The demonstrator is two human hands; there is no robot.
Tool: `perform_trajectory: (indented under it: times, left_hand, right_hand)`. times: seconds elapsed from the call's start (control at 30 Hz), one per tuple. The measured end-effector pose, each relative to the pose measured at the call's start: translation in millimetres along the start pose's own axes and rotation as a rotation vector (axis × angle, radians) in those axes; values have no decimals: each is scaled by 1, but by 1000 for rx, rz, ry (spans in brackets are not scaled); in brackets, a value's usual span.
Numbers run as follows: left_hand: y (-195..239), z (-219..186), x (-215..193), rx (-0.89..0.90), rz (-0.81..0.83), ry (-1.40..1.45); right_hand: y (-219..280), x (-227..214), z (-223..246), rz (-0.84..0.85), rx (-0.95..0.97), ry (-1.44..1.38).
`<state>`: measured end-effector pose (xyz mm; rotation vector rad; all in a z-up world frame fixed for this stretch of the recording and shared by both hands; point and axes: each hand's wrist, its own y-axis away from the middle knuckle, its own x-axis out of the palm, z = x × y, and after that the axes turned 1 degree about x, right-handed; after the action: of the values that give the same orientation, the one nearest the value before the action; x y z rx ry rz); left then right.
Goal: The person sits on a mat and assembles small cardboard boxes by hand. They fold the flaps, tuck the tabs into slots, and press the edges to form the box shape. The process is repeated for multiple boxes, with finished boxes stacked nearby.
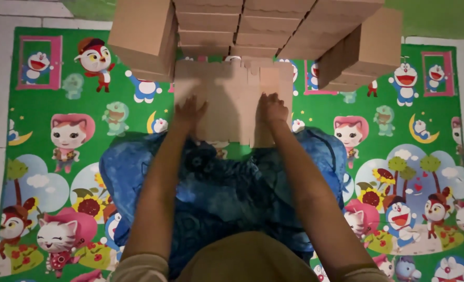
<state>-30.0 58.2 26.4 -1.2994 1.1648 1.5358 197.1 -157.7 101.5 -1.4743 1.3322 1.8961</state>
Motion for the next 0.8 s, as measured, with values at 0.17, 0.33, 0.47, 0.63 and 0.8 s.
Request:
perform_trajectory:
  times: [0.17,0.33,0.47,0.63,0.8]
  left_hand:
    - [-19,28,30,64,109,25]
    - [-93,33,44,51,449,75]
    - [-129,21,113,-276,151,385]
    - [-127,26,126,-303,-4,435]
    - [-70,12,5,-244,95,337]
  right_hand:
    - [13,-4,1,45,-13,6]
    - [21,-25,10,55,-24,30]
    - [-18,5,7,49,13,-31]
    - [-29,-7,27,52,47,-7]
    - [-41,-7,26,62,37,42]
